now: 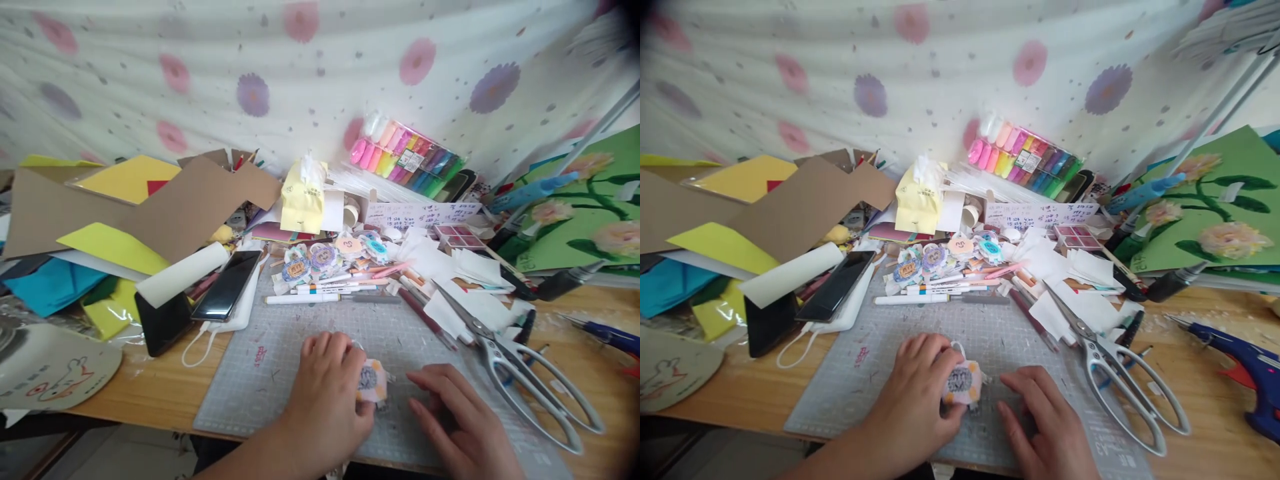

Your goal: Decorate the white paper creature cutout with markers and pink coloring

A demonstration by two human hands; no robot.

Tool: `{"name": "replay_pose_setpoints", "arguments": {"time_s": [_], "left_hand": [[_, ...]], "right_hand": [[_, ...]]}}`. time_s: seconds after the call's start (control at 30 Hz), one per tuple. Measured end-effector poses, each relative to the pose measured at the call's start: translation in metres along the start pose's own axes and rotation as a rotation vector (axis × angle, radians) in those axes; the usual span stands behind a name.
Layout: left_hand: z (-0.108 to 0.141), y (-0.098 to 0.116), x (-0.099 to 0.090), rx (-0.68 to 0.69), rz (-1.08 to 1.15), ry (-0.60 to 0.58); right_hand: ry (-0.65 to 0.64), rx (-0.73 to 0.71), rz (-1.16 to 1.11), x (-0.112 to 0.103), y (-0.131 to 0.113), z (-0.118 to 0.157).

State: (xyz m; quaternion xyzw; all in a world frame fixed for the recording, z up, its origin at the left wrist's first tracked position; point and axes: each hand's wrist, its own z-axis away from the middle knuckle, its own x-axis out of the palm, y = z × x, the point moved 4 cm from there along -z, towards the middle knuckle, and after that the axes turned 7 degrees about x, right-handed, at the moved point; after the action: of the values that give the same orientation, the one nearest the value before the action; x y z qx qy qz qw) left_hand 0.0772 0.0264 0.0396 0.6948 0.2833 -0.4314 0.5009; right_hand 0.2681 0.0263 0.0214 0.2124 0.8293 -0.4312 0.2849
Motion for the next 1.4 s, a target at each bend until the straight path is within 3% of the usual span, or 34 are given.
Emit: {"name": "replay_pose_setpoints", "arguments": {"time_s": [0.17,0.27,0.57,0.83,0.93,1.07,1.17,1.4], "left_hand": [[-0.002,-0.024,-0.029,-0.063,0.026,0.012],[-0.001,-0.039,-0.036,-0.089,-0.027,-0.032],[0.015,-0.058,-0.032,-0.152,-0.030,-0.018],[0.005,-0.052,-0.023,-0.104,-0.027,-0.004],[0.006,-0.049,-0.025,-0.068,0.022,0.016],[0.008,-0.041,-0.026,0.036,0.101,0.046],[0.009,-0.039,-0.026,0.049,0.139,0.077],[0.008,-0.035,-0.019,0.052,0.198,0.064]], "right_hand": [[-0.026,0.062,0.068,0.001,0.004,0.006],[-0.047,0.131,0.077,0.003,0.005,0.008],[-0.050,0.077,0.099,0.002,0.008,0.010],[0.023,0.241,-0.010,0.007,0.004,0.017],[-0.021,0.278,-0.069,0.010,0.001,0.011],[-0.202,0.285,-0.182,0.019,-0.010,-0.011],[-0.318,0.389,-0.312,0.030,-0.016,-0.027],[-0.330,0.689,-0.913,0.055,-0.015,-0.043]]}}
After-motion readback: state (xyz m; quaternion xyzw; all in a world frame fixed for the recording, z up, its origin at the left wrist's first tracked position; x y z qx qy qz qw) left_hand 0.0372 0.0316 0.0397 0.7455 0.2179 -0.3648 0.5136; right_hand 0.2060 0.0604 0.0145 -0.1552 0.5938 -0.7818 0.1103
